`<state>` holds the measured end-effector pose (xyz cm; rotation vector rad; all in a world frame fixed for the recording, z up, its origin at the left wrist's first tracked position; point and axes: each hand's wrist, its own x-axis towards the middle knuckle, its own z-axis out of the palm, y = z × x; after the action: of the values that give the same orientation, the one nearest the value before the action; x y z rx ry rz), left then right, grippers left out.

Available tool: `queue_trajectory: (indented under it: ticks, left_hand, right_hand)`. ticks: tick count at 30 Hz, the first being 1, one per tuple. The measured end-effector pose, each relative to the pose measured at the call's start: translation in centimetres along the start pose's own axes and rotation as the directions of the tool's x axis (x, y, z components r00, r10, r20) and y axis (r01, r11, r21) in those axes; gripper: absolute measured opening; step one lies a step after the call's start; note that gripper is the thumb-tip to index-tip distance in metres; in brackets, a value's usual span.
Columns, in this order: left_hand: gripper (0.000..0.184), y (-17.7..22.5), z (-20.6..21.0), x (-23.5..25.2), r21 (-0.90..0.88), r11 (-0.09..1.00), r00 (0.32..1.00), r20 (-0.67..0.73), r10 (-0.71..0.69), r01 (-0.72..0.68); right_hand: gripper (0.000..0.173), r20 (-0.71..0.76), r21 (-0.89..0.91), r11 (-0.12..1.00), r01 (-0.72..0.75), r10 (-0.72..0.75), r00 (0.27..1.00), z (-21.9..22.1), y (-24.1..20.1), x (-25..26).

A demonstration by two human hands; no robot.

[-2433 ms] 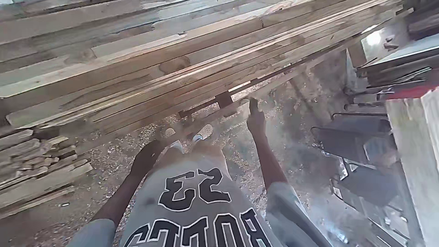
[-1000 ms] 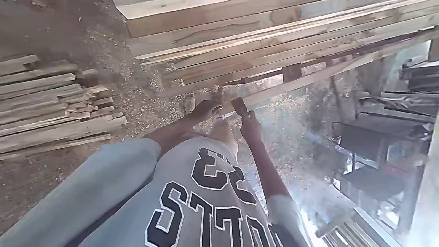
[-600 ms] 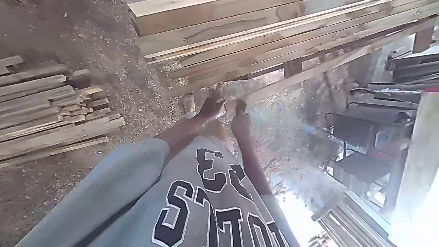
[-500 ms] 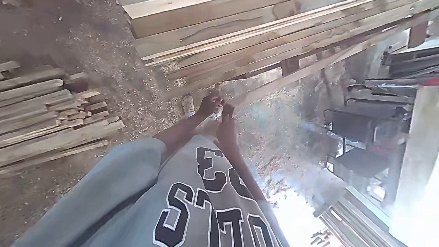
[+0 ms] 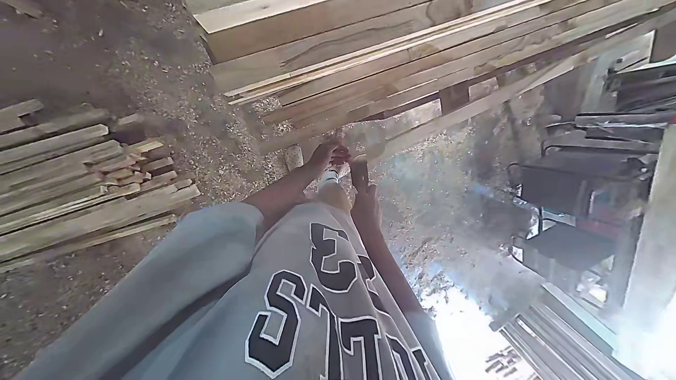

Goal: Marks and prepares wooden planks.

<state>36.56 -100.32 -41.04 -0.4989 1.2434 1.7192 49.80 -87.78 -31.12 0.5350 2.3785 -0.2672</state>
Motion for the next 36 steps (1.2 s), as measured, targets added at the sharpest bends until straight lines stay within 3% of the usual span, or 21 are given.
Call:
queue_trajectory:
  ticks: [3,6,8,12,15,16,17,18,19,21,23,25,26,27,29,31,33,36]
  left_hand:
    - [0.051,-0.1,0.2,0.7,-0.062,0.995,0.997,-0.035,-0.074,0.072]
    - [0.049,-0.8,0.6,2.3,-0.06,0.989,0.991,0.013,-0.134,0.134]
    - [0.053,-1.8,1.1,3.2,-0.02,0.977,0.976,0.049,-0.211,0.212]
    - [0.069,-3.2,2.3,5.1,0.05,0.94,0.933,0.119,-0.341,0.337]
    - [0.067,-2.4,2.6,3.4,0.073,0.957,0.94,0.177,-0.291,0.282]
    - [0.059,0.4,3.6,1.4,0.15,0.934,0.934,0.109,-0.341,0.323]
    - [0.05,4.8,6.3,-0.4,0.137,0.813,0.824,-0.123,-0.554,0.567]
    - [0.055,-0.2,3.6,1.2,0.184,0.963,0.973,0.084,-0.215,0.197]
    - [0.059,-2.9,2.4,3.3,0.165,0.984,0.982,0.164,-0.098,0.071]
    - [0.063,-2.8,2.6,4.5,0.339,0.941,0.99,0.134,-0.049,0.0]
    - [0.058,-0.7,3.2,3.3,0.619,0.775,0.99,0.132,0.053,-0.124]
    - [0.034,1.5,3.4,1.9,0.835,0.48,0.963,0.246,0.11,-0.268]
    - [0.03,2.1,3.6,1.6,0.874,0.392,0.958,0.264,0.109,-0.286]
    - [0.031,2.6,3.7,1.2,0.882,0.387,0.963,0.246,0.114,-0.271]
    - [0.044,3.1,3.6,0.7,0.853,0.47,0.973,0.174,0.149,-0.225]
    - [0.057,3.4,3.4,0.5,0.868,0.46,0.981,0.133,0.142,-0.184]
    - [0.063,3.6,3.5,0.3,0.906,0.39,0.983,0.112,0.146,-0.162]
    - [0.066,3.0,3.6,0.5,0.918,0.364,0.982,0.107,0.152,-0.157]
  right_hand:
    - [0.056,0.103,-0.048,0.997,-0.054,0.058,0.993,-3.9,-0.1,-2.0]
    - [0.05,0.036,0.086,0.995,-0.05,0.047,0.998,-5.6,-0.5,0.0]
    - [0.05,0.023,0.168,0.984,-0.064,0.061,0.998,-5.0,-1.9,1.0]
    - [0.045,0.161,0.058,0.995,-0.085,0.075,0.984,-5.3,-3.9,-0.5]
    - [0.046,0.199,0.111,0.987,-0.117,0.093,0.975,-6.5,-1.8,-1.5]
    - [0.046,0.165,0.18,0.975,-0.13,0.101,0.981,-6.6,-0.7,-1.4]
    - [0.047,0.122,0.27,0.954,-0.133,0.103,0.987,-6.5,0.5,-1.2]
    - [0.048,0.072,0.36,0.925,-0.122,0.103,0.992,-6.2,1.5,-0.9]
    - [0.048,0.021,0.428,0.899,-0.094,0.094,0.995,-6.0,2.3,-0.6]
    - [0.046,-0.11,0.471,0.882,0.022,0.033,0.993,-5.9,3.1,0.4]
    - [0.046,-0.241,0.447,0.883,0.142,-0.035,0.97,-5.3,2.9,2.1]
    - [0.051,-0.339,0.41,0.889,0.203,-0.059,0.939,-4.0,2.0,4.1]
    - [0.051,-0.353,0.402,0.894,0.195,-0.045,0.934,-3.0,1.7,4.8]
    - [0.051,-0.337,0.388,0.908,0.156,-0.017,0.941,-1.9,1.4,5.2]
    - [0.05,-0.29,0.36,0.93,0.071,0.039,0.956,0.4,1.3,4.4]
    - [0.055,-0.267,0.413,0.91,0.025,0.095,0.959,2.1,2.1,3.1]
    - [0.057,-0.265,0.496,0.868,0.027,0.122,0.957,1.6,3.2,2.4]
    - [0.053,-0.198,0.518,0.855,0.021,0.096,0.976,-3.2,3.3,2.8]
